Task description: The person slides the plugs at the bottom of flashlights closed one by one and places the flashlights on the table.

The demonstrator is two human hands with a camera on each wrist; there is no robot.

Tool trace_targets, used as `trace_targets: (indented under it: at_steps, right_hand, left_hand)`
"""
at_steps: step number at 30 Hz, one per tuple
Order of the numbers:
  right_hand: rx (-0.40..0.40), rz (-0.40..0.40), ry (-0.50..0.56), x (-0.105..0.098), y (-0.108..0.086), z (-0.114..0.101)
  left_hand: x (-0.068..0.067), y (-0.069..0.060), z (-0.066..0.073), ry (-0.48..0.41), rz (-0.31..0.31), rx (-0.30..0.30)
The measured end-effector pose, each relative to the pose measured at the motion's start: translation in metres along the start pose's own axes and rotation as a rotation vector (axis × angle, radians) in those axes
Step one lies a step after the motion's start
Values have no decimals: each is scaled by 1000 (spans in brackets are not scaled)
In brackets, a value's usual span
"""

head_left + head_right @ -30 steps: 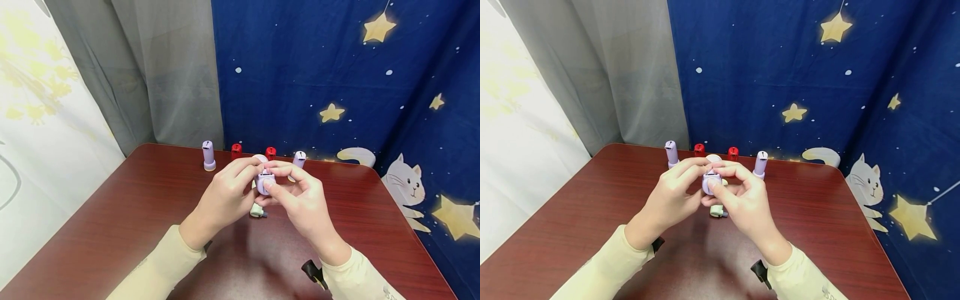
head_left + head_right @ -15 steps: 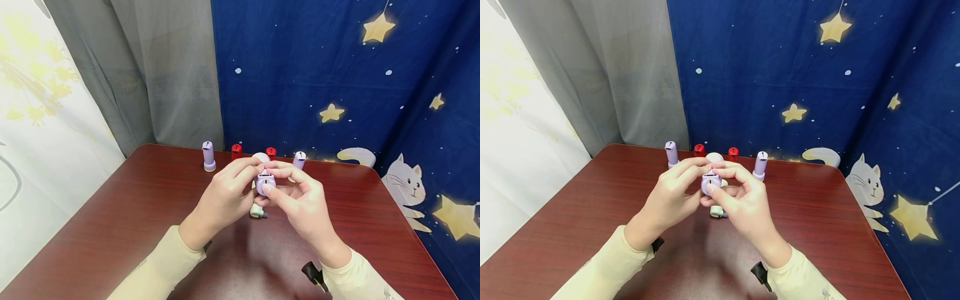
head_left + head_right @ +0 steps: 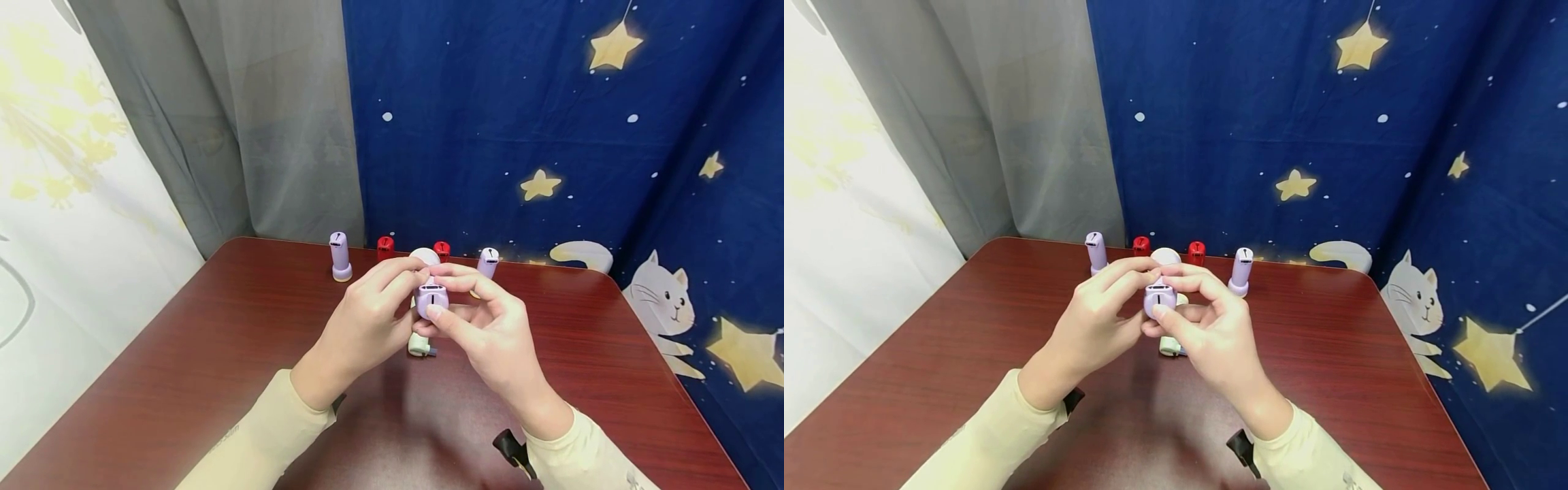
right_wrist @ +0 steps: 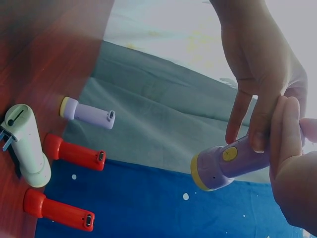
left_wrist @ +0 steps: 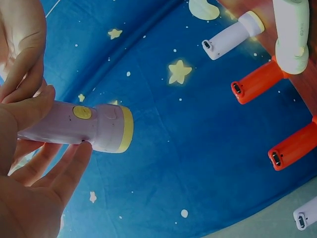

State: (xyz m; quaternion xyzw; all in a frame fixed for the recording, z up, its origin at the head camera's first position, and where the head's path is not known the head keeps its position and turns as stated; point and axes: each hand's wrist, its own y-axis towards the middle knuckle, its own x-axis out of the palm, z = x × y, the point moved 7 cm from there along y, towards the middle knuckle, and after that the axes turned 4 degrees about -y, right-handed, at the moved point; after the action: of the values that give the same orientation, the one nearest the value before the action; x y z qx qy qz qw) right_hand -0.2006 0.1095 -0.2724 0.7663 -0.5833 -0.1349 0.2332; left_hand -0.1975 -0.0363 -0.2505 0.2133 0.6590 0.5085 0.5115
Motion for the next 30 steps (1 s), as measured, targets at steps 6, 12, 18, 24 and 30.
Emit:
trace_targets:
  at_steps: [6,12,18,24,30]
  right_hand:
    - [17,0,-12,0,0,2]
    - [2,-4,-16,1,-1,2]
    - [-29,-6,-19,1,-3,1]
    - [-57,-11,-4,3,-4,1]
    - [-76,-19,5,3,-4,2]
  left_hand:
    - [0,0,-1,3,-7,-6]
    - [1,-1,-1,7,-9,-11]
    - [1,-2,-1,5,-4,-9]
    - [1,-2,-1,1,3,-8]
    - [1,-2,0,3,5,-8]
